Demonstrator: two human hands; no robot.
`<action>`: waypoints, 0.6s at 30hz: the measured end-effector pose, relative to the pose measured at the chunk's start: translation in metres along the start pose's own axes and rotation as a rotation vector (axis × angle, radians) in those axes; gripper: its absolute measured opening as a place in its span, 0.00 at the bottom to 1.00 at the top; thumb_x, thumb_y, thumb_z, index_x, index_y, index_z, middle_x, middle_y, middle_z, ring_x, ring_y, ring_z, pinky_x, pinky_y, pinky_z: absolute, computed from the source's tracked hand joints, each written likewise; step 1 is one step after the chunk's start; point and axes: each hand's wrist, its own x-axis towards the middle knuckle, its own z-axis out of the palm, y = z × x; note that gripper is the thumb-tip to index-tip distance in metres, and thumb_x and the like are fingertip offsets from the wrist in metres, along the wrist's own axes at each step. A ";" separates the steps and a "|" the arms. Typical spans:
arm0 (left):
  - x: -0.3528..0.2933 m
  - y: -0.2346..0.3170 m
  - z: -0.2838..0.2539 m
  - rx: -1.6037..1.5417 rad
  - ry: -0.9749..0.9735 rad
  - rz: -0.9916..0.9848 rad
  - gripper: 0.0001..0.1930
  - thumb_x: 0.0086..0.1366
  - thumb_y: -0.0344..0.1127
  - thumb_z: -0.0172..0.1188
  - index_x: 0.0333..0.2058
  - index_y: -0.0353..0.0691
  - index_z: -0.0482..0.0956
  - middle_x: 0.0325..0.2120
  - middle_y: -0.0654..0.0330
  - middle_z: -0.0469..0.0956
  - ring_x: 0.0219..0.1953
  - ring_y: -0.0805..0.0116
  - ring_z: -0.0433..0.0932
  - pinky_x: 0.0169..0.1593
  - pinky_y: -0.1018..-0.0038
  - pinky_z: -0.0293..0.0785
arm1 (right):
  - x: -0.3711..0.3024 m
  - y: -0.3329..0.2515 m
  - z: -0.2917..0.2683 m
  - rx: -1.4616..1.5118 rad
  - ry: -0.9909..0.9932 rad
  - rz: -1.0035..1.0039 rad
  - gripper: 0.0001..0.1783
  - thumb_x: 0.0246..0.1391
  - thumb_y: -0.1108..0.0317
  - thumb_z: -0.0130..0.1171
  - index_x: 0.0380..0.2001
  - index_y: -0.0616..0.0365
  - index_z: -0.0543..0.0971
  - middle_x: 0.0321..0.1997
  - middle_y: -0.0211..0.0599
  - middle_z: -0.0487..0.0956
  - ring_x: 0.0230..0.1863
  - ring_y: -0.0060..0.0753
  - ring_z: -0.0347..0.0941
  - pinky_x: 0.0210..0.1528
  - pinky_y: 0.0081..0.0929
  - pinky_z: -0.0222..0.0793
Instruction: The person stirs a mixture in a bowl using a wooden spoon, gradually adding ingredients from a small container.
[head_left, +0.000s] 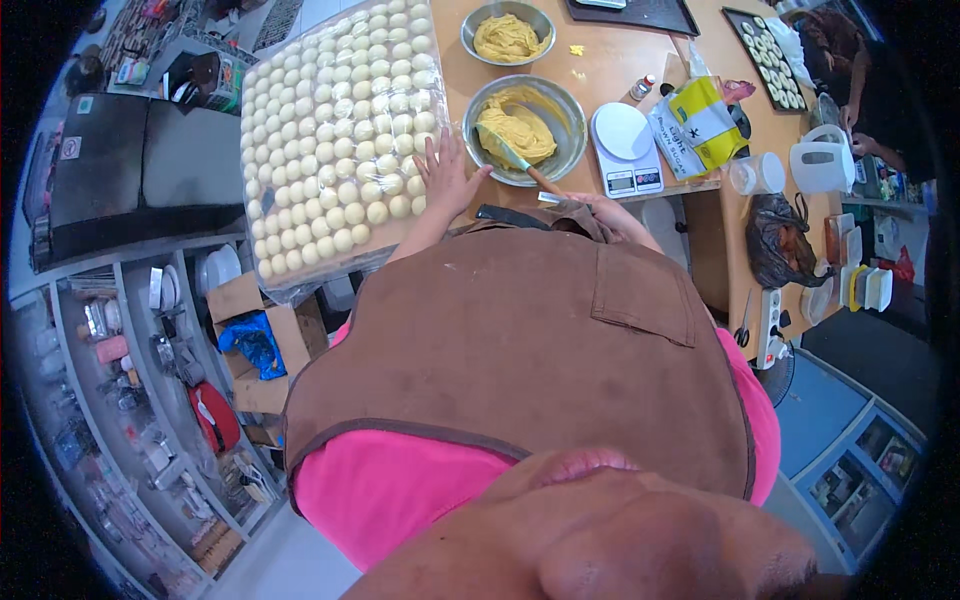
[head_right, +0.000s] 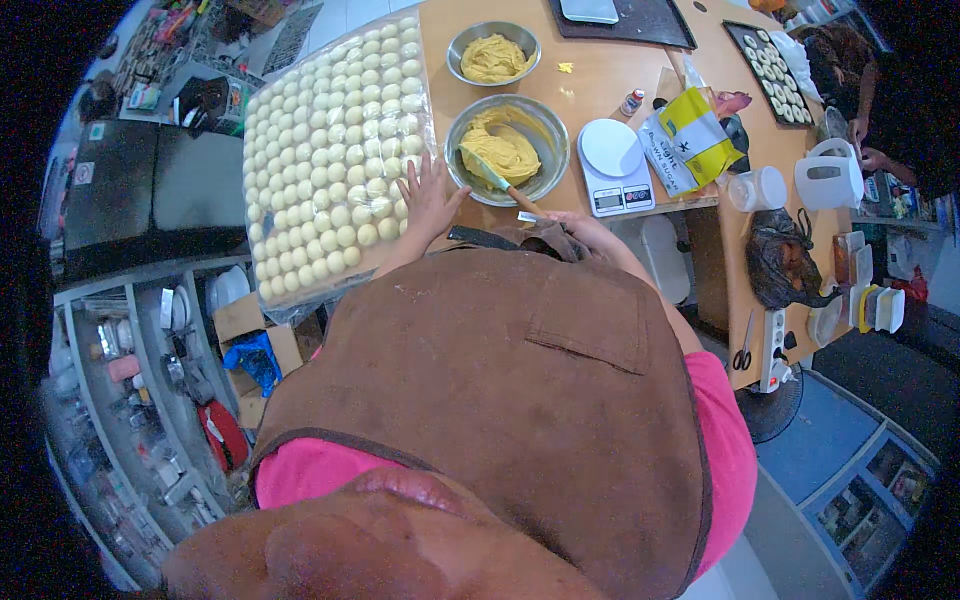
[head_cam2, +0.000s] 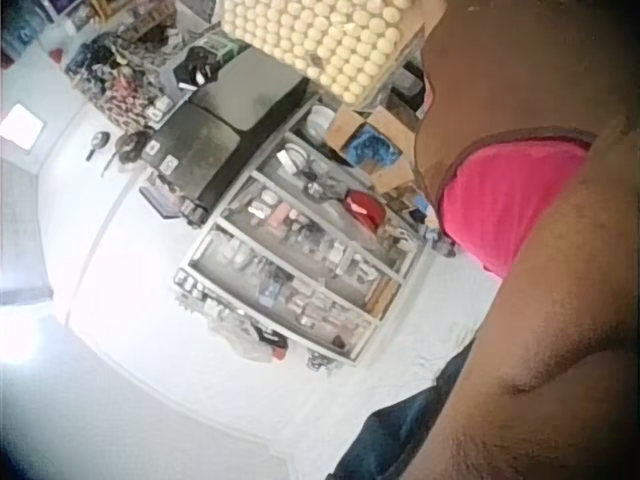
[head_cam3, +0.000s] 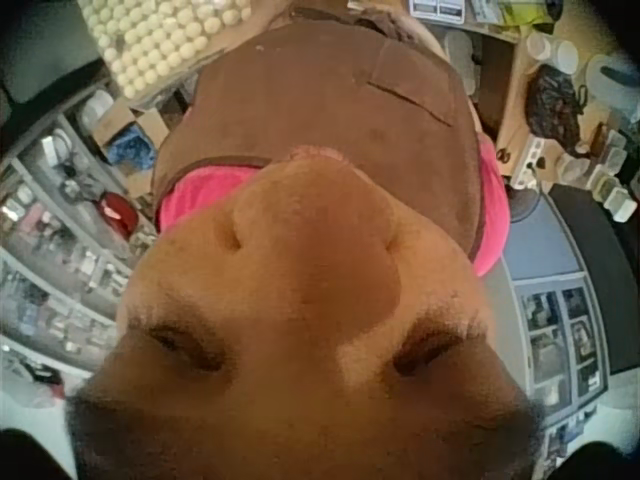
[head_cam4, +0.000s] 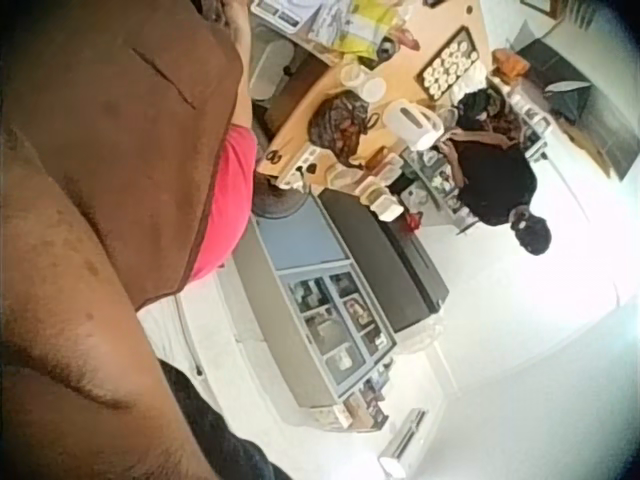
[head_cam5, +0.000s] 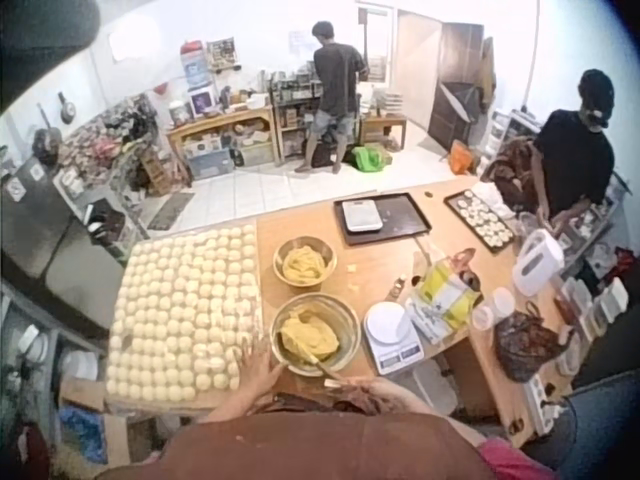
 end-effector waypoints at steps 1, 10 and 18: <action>-0.001 -0.001 0.001 0.000 0.000 -0.002 0.41 0.58 0.65 0.44 0.63 0.45 0.48 0.64 0.50 0.41 0.65 0.42 0.34 0.60 0.40 0.30 | -0.001 -0.001 0.002 -0.001 -0.001 0.001 0.17 0.61 0.64 0.45 0.47 0.62 0.72 0.37 0.29 0.77 0.33 0.17 0.71 0.34 0.16 0.70; -0.004 0.001 -0.011 0.138 0.144 0.084 0.38 0.59 0.65 0.42 0.60 0.43 0.57 0.63 0.55 0.44 0.65 0.46 0.37 0.60 0.39 0.30 | -0.001 -0.007 0.006 -0.034 -0.004 -0.001 0.16 0.59 0.68 0.45 0.47 0.63 0.72 0.38 0.29 0.76 0.34 0.18 0.72 0.36 0.16 0.70; -0.005 0.002 -0.017 0.238 0.163 0.166 0.38 0.55 0.67 0.45 0.56 0.44 0.64 0.64 0.64 0.42 0.66 0.54 0.32 0.61 0.41 0.26 | -0.001 -0.007 0.006 -0.007 -0.022 -0.012 0.16 0.59 0.70 0.45 0.48 0.63 0.71 0.39 0.31 0.76 0.36 0.18 0.71 0.39 0.17 0.70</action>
